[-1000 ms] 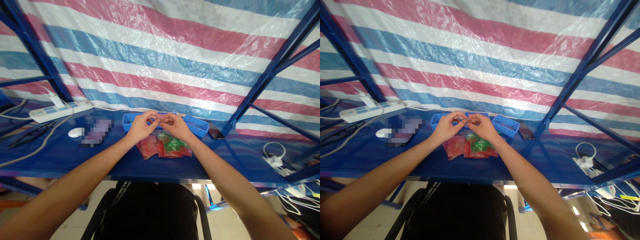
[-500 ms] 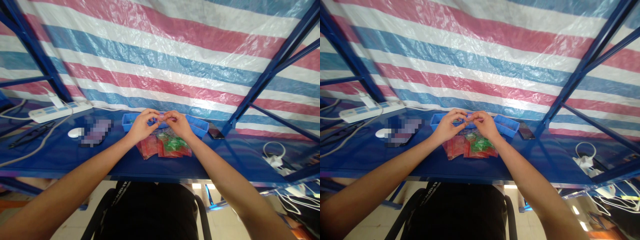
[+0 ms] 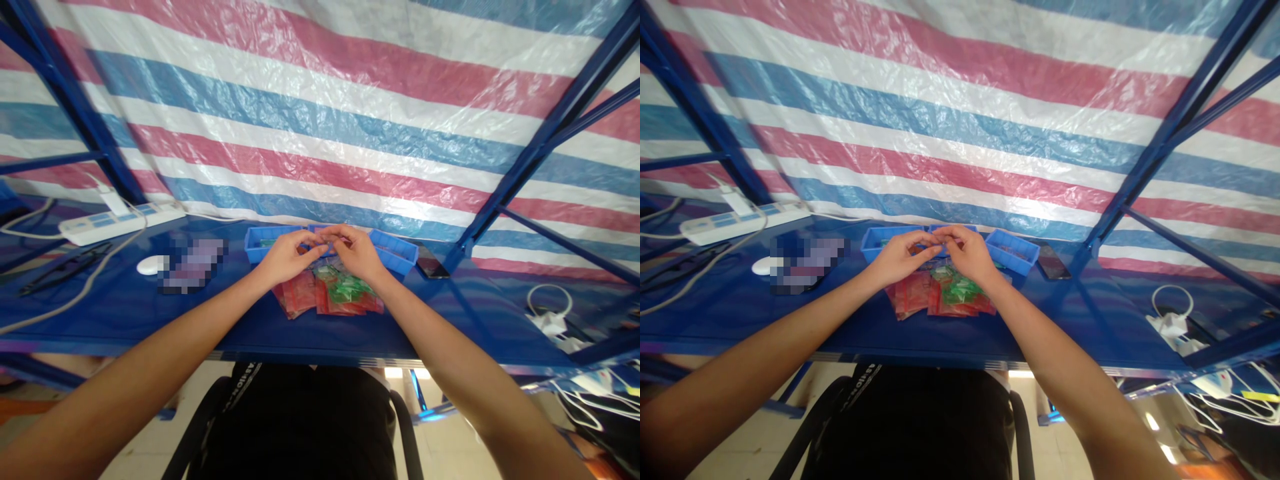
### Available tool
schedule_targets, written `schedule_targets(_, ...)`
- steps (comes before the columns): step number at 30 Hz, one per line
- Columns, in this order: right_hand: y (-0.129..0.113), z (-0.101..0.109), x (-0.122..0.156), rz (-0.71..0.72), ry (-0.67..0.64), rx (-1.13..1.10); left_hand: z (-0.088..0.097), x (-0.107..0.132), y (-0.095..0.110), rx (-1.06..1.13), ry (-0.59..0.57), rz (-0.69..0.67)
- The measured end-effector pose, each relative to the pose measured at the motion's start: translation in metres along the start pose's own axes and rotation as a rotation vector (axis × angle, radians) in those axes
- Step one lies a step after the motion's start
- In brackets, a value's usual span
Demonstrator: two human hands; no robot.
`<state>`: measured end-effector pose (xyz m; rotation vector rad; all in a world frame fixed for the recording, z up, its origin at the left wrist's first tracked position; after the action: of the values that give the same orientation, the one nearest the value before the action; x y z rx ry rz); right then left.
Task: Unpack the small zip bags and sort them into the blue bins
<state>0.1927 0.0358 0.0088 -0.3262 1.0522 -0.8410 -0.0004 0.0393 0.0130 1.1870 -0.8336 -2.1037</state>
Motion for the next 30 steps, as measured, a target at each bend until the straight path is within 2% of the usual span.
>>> schedule_targets(3,-0.004,0.002,0.0,-0.003,-0.035,-0.077,0.001,0.001,0.005,0.035,0.009,0.004)
schedule_targets(7,-0.007,0.004,-0.001,0.001,-0.047,-0.125,0.002,0.0,-0.001,0.042,0.011,0.024)
schedule_targets(13,-0.007,0.006,-0.001,0.021,0.052,0.035,0.004,-0.002,-0.012,0.033,0.023,0.0)
schedule_targets(16,-0.003,0.002,-0.001,-0.003,0.002,0.012,0.003,-0.001,-0.012,0.04,0.008,0.002)
schedule_targets(23,0.005,0.002,-0.004,-0.046,-0.017,0.011,-0.001,0.0,-0.012,0.258,-0.004,0.073)
schedule_targets(30,0.01,0.004,-0.004,-0.053,0.026,0.057,0.002,-0.001,-0.011,0.129,0.058,0.033)
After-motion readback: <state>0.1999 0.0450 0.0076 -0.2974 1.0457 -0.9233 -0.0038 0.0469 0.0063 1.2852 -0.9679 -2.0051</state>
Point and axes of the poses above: each hand's wrist, its own x-axis away from the middle knuckle, its own z-axis out of the back of the hand, y = z × x, the point moved 3 cm from there along -x, towards the middle knuckle, and after that the axes turned 12 degrees about x, right-handed, at the moved point
